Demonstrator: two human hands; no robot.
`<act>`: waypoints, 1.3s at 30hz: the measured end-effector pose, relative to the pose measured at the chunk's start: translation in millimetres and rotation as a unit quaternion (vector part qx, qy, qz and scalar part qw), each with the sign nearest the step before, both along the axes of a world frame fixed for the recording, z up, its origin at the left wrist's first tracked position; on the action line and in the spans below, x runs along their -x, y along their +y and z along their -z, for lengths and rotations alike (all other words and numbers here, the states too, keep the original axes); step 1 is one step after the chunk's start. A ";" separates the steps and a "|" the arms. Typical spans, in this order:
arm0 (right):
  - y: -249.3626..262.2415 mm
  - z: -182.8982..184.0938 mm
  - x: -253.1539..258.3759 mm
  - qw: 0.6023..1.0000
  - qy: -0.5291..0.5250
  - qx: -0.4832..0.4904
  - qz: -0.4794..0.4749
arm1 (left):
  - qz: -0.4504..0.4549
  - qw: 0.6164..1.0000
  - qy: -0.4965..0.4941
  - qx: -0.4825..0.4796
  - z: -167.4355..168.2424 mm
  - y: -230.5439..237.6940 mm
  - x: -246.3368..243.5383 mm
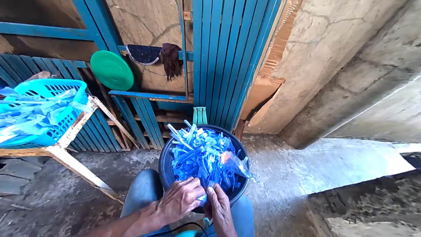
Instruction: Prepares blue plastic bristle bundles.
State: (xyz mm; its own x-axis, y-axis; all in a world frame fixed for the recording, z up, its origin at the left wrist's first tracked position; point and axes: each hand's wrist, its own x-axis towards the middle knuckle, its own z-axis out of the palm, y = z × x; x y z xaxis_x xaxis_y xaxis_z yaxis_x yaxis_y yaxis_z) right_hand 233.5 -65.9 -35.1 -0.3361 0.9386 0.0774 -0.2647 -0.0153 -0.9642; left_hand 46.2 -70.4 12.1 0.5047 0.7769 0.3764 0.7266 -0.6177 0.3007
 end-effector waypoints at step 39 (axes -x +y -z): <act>2.8 13.3 -1.8 0.993 -0.062 -0.094 0.017 | -0.098 0.722 -0.477 0.491 -17.2 -1.5 -6.9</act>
